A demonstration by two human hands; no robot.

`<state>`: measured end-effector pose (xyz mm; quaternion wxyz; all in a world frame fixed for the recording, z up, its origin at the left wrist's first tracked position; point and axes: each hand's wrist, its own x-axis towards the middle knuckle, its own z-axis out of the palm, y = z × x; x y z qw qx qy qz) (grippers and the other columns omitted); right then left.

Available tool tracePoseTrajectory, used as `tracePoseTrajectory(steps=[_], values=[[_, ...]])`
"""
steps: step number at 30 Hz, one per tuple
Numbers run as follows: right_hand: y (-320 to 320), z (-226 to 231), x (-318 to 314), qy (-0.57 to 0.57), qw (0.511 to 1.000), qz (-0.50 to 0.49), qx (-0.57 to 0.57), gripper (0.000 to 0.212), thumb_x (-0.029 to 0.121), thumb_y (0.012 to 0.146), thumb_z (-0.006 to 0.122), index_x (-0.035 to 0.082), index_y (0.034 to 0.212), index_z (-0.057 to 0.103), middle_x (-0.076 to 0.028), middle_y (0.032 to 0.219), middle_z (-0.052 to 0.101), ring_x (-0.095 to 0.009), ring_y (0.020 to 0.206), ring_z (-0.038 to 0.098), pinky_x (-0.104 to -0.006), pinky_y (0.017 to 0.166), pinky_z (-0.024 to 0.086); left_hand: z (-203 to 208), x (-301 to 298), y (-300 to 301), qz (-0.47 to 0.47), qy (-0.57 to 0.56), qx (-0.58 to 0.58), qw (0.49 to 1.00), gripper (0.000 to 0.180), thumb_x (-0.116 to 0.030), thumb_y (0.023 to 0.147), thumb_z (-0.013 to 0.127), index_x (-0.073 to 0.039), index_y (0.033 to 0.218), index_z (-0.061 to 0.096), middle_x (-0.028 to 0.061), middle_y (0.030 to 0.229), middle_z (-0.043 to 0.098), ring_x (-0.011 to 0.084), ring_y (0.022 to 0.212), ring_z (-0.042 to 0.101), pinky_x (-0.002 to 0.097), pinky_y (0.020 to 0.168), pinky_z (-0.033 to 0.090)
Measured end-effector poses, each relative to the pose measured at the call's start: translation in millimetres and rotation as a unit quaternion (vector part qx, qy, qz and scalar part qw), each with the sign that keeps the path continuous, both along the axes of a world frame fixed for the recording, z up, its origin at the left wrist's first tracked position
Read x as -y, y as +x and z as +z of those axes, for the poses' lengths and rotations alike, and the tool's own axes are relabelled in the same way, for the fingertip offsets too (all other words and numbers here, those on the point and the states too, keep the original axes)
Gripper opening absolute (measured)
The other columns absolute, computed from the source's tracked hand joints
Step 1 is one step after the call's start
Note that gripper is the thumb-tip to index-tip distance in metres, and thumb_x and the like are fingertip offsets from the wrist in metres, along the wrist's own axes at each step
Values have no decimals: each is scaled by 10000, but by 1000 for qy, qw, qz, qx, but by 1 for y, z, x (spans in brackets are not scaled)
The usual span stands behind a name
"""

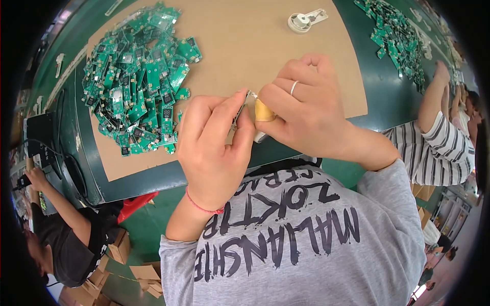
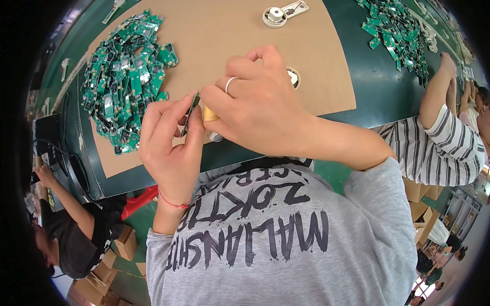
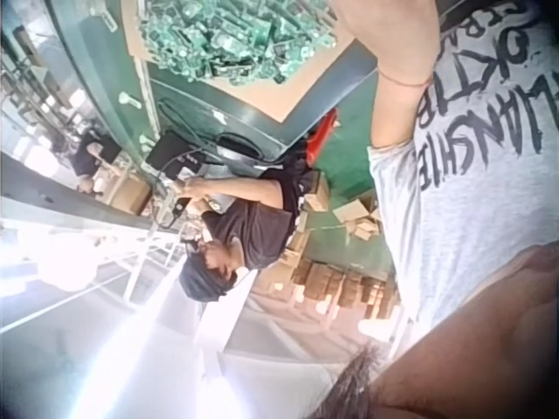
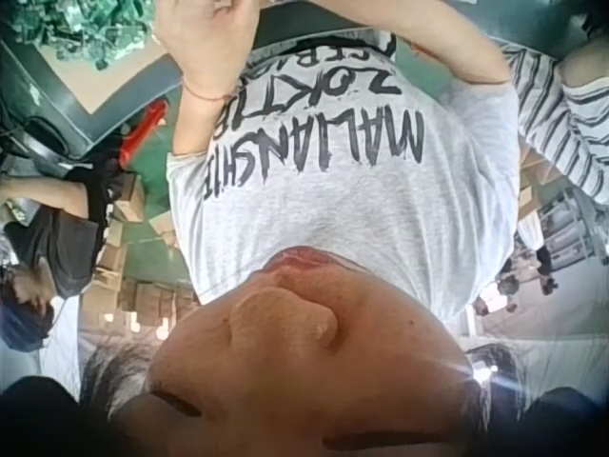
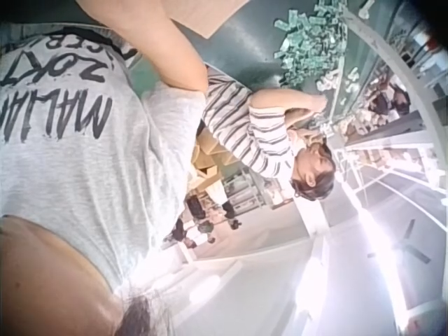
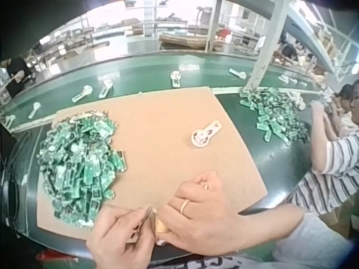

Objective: The person assembles electronic components by inserting printed circuit boards into plastic housings by hand.

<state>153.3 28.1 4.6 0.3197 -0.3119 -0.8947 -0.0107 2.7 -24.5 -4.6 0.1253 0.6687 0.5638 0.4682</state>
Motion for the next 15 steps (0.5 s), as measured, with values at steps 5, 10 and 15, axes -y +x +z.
tracePoseTrajectory(steps=[5,10,15], values=[[-1,-2,-2,4,999,28,-16,257,118,495,700,84,688,534,14,656,504,-157,660,502,-346,662,357,1,3,-2,2,14,-22,1000,325,65,630,684,-44,934,645,50,739,523,185,636,513,296,548,398],[-1,-10,-5,23,998,59,-22,258,223,612,698,87,726,511,15,640,503,-161,731,491,-356,725,357,-4,5,-1,8,7,7,1000,317,70,629,682,-38,927,653,50,740,528,175,616,509,290,530,392],[-4,-11,-4,-1,996,77,-44,244,187,615,697,77,748,524,6,653,509,-171,744,493,-344,727,367,-6,6,1,12,14,16,1000,300,70,647,677,-36,927,664,54,745,539,157,596,505,279,525,398]])
